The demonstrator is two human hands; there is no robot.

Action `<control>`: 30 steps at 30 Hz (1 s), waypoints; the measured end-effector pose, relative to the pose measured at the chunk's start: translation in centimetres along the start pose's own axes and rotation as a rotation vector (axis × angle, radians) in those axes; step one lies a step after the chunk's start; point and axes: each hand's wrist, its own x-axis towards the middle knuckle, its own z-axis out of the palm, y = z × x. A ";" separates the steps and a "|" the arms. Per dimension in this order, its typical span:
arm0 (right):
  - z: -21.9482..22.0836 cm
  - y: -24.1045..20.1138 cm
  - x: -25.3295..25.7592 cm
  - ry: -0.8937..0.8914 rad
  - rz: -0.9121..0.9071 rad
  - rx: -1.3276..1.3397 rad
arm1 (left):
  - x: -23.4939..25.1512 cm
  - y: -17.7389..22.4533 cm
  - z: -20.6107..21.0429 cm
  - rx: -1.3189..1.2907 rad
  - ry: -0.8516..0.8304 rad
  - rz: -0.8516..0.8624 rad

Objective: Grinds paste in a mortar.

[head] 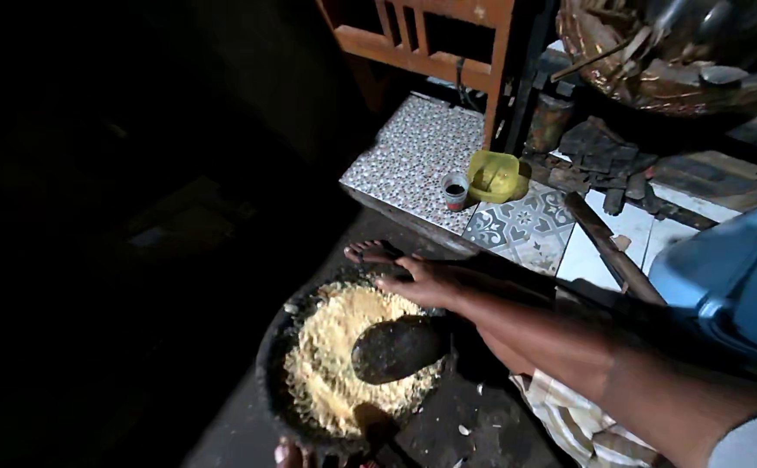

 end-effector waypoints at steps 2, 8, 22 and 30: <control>-3.7 -1.5 -0.2 0.065 -0.032 -0.047 | -1.8 1.9 2.8 -0.058 -0.048 -0.015; -15.7 -0.7 -1.7 0.218 -0.036 -0.285 | -5.8 1.7 11.0 -0.139 -0.395 -0.018; -24.2 18.3 -5.4 0.430 0.391 -0.067 | -8.7 -2.7 24.1 0.199 -0.716 -0.177; -24.0 21.5 -4.4 0.408 0.528 -0.048 | -6.4 -5.4 28.5 0.480 -0.675 -0.342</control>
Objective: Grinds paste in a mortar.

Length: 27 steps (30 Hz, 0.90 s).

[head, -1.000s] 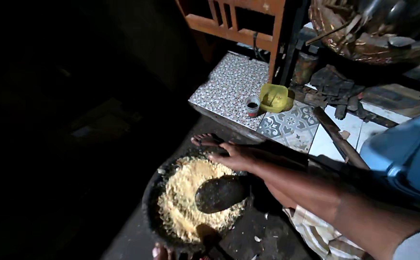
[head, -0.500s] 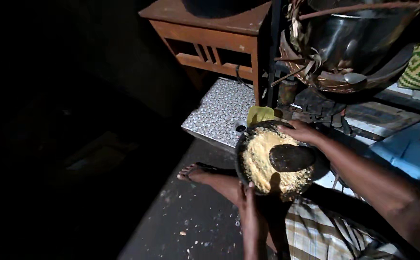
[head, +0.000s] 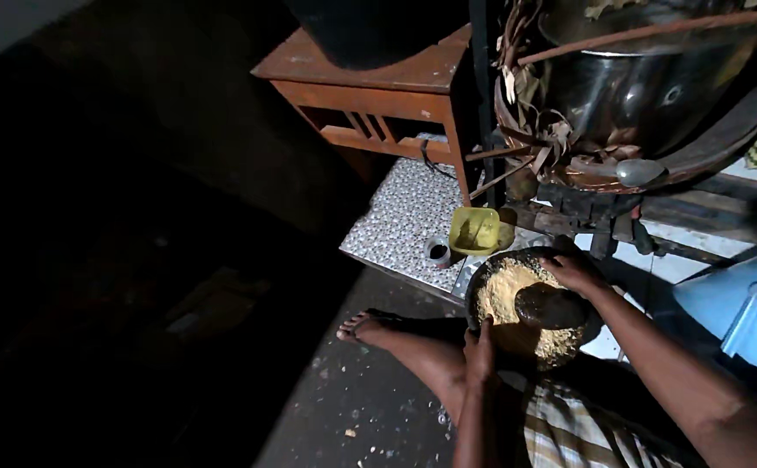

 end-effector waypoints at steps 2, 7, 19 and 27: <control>-0.2 -0.4 0.4 -0.017 0.006 -0.015 | 1.0 -0.2 0.6 0.019 0.003 -0.038; -0.7 -1.3 1.4 -0.037 0.017 -0.067 | 2.7 -0.5 1.3 0.006 -0.059 -0.056; -0.2 -2.4 5.3 0.038 -0.009 -0.044 | 6.1 0.6 2.9 -0.043 -0.061 -0.031; 0.2 -1.9 7.6 0.054 -0.059 -0.014 | 6.5 0.9 4.1 -0.066 -0.012 -0.056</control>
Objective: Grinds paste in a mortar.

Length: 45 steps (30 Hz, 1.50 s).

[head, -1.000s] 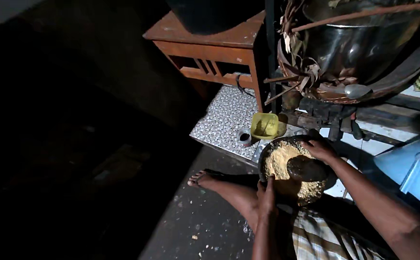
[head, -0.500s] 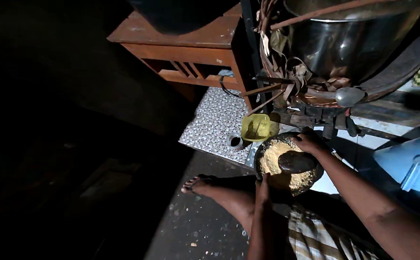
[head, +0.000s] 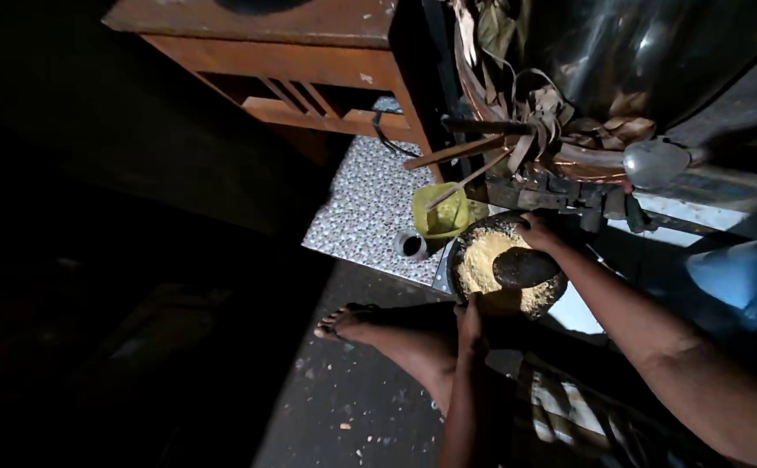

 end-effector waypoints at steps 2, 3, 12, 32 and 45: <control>0.1 0.2 -0.5 0.008 -0.044 0.004 | 0.0 0.0 0.1 0.009 0.014 0.012; -0.3 -0.1 -1.0 -0.004 -0.078 -0.044 | 0.0 0.1 0.1 0.013 0.019 0.014; -0.2 -0.6 -7.9 -0.243 -0.296 -0.492 | -6.9 0.1 -3.0 -0.144 -0.040 0.492; 4.5 -2.5 -11.2 0.005 -0.116 -0.522 | -18.2 -10.4 -32.8 0.370 0.247 0.844; 5.8 -3.6 -12.1 -0.011 -0.160 -0.677 | -19.4 -10.4 -33.9 0.368 0.267 0.833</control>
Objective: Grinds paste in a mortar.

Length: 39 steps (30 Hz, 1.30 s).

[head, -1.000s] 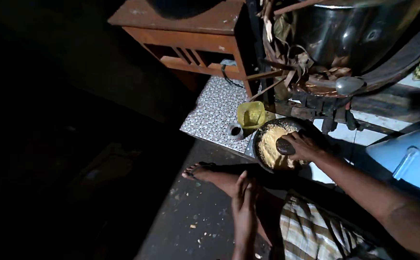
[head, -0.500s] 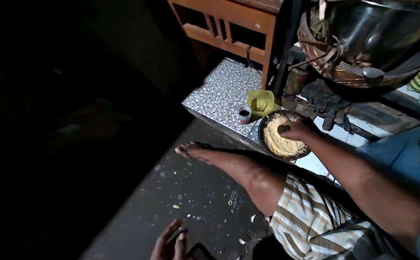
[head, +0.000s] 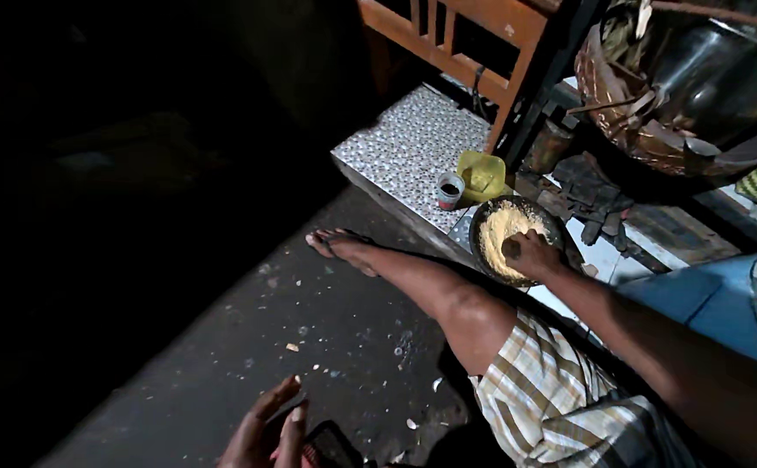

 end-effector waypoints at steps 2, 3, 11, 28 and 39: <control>1.0 0.6 -0.1 0.071 -0.060 -0.079 | -0.2 0.0 -0.2 0.008 -0.006 -0.029; 1.0 0.9 0.6 0.086 -0.052 -0.087 | -0.4 0.0 -0.2 0.024 -0.020 -0.043; -1.6 -0.1 2.0 -0.073 0.048 0.073 | -0.5 -0.2 -0.4 0.053 -0.023 -0.019; 1.0 0.6 0.1 0.051 0.017 0.008 | -1.2 -1.5 -0.6 0.073 -0.099 -0.137; -3.6 4.1 4.5 -0.035 0.065 0.355 | -1.2 -2.9 -1.0 0.096 -0.135 -0.138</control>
